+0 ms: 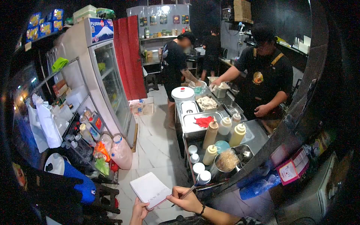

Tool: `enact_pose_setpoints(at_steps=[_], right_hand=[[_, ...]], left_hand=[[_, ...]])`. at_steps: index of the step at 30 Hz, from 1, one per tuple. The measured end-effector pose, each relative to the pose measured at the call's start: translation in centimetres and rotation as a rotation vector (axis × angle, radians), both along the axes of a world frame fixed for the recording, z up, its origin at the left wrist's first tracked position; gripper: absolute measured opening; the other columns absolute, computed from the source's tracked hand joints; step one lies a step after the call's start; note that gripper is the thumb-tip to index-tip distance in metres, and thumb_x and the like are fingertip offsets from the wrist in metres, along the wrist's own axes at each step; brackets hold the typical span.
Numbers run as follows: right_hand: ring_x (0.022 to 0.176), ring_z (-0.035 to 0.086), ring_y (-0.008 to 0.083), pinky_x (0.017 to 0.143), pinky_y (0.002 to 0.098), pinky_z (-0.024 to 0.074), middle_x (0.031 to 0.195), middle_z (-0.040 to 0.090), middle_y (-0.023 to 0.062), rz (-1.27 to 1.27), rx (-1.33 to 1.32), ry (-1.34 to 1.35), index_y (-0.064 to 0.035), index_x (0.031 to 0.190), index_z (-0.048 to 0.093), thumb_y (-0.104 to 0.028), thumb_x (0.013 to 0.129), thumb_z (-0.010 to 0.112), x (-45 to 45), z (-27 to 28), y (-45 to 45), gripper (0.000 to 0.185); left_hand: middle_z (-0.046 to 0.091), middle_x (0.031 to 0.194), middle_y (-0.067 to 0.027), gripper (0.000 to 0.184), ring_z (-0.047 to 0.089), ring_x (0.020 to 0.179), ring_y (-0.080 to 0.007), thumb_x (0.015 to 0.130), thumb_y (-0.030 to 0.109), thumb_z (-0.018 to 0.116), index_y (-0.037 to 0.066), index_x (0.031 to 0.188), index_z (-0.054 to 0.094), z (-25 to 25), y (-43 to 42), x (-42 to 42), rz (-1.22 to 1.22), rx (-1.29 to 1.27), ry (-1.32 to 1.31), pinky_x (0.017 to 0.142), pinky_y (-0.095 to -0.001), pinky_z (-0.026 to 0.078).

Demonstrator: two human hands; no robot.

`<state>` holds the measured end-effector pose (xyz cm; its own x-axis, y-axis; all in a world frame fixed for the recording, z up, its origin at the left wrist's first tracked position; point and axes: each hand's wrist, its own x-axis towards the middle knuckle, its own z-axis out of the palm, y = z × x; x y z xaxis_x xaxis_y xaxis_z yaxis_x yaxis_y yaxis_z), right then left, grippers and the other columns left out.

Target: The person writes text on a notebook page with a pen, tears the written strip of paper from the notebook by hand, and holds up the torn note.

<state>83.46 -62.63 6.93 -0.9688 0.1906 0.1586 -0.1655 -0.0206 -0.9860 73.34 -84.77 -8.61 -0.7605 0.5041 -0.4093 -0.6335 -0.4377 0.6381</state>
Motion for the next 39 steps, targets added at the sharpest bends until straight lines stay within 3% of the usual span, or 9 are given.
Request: enact_pose_setpoints(at_steps=[6, 17, 21, 30, 32, 37, 39], right_hand=[[0.052, 0.033, 0.003, 0.046, 0.0219, 0.0264, 0.056, 0.038, -0.0035, -0.037, 0.055, 0.038, -0.0047, 0.056, 0.037, -0.011, 0.08, 0.065, 0.2, 0.0, -0.1, 0.037], [0.052, 0.035, 0.0061, 0.048, 0.0237, 0.0283, 0.057, 0.039, -0.0006, -0.088, 0.052, -0.018, -0.0042, 0.056, 0.036, -0.008, 0.079, 0.065, 1.7, -0.2, 2.8, 0.037], [0.053, 0.035, 0.0061, 0.048, 0.0237, 0.0283, 0.057, 0.039, -0.001, -0.065, 0.054, 0.0, -0.004, 0.056, 0.036, -0.008, 0.079, 0.065, 2.0, 0.0, 4.0, 0.037], [0.054, 0.034, 0.0058, 0.049, 0.0236, 0.0284, 0.058, 0.037, -0.0017, -0.013, 0.067, 0.054, -0.004, 0.057, 0.037, -0.009, 0.08, 0.064, 2.3, 1.0, 8.1, 0.036], [0.052, 0.036, 0.007, 0.05, 0.0242, 0.029, 0.055, 0.041, -0.0016, 0.011, 0.019, 0.03, -0.0058, 0.055, 0.036, -0.001, 0.077, 0.065, 2.3, 0.7, 9.0, 0.037], [0.053, 0.035, 0.0068, 0.049, 0.0241, 0.0287, 0.055, 0.039, -0.0016, 0.048, -0.006, 0.019, -0.005, 0.055, 0.036, -0.004, 0.078, 0.065, 2.6, 0.8, 10.2, 0.037], [0.054, 0.034, 0.0069, 0.049, 0.0238, 0.028, 0.057, 0.037, -0.0015, 0.032, 0.007, 0.034, -0.0042, 0.056, 0.034, -0.006, 0.078, 0.065, 2.7, 0.8, 10.7, 0.038]], left_hand=[[0.047, 0.115, -0.0208, 0.068, 0.056, 0.097, -0.0368, 0.068, -0.019, 0.046, 0.012, 0.125, 0.025, 1.6, 0.2, -0.3, -0.013, -0.111, 0.068, 0.065, -0.0502, 0.054], [0.045, 0.118, -0.0206, 0.069, 0.054, 0.101, -0.0378, 0.068, -0.018, 0.043, 0.012, 0.126, 0.023, 1.3, 3.9, 0.9, 0.027, -0.067, -0.015, 0.07, -0.0517, 0.053], [0.048, 0.113, -0.02, 0.062, 0.057, 0.094, -0.0361, 0.069, -0.015, 0.046, 0.012, 0.121, 0.025, 2.0, 5.5, 0.6, 0.047, -0.053, 0.017, 0.065, -0.0495, 0.054], [0.048, 0.113, -0.0192, 0.063, 0.057, 0.095, -0.0342, 0.069, -0.015, 0.045, 0.012, 0.122, 0.026, 4.0, 8.6, 1.4, 0.17, -0.044, 0.075, 0.065, -0.0494, 0.054], [0.048, 0.114, -0.0195, 0.063, 0.057, 0.095, -0.0345, 0.07, -0.015, 0.045, 0.012, 0.123, 0.025, 4.0, 9.3, 1.6, 0.182, -0.026, 0.074, 0.065, -0.0496, 0.054], [0.047, 0.114, -0.0201, 0.063, 0.057, 0.096, -0.0351, 0.07, -0.015, 0.044, 0.012, 0.123, 0.025, 4.4, 11.1, 1.5, 0.227, -0.004, 0.085, 0.066, -0.0497, 0.054], [0.045, 0.117, -0.0213, 0.06, 0.054, 0.102, -0.0358, 0.07, -0.014, 0.041, 0.01, 0.124, 0.025, 4.9, 11.8, 1.1, 0.207, -0.044, 0.123, 0.072, -0.0476, 0.054]])
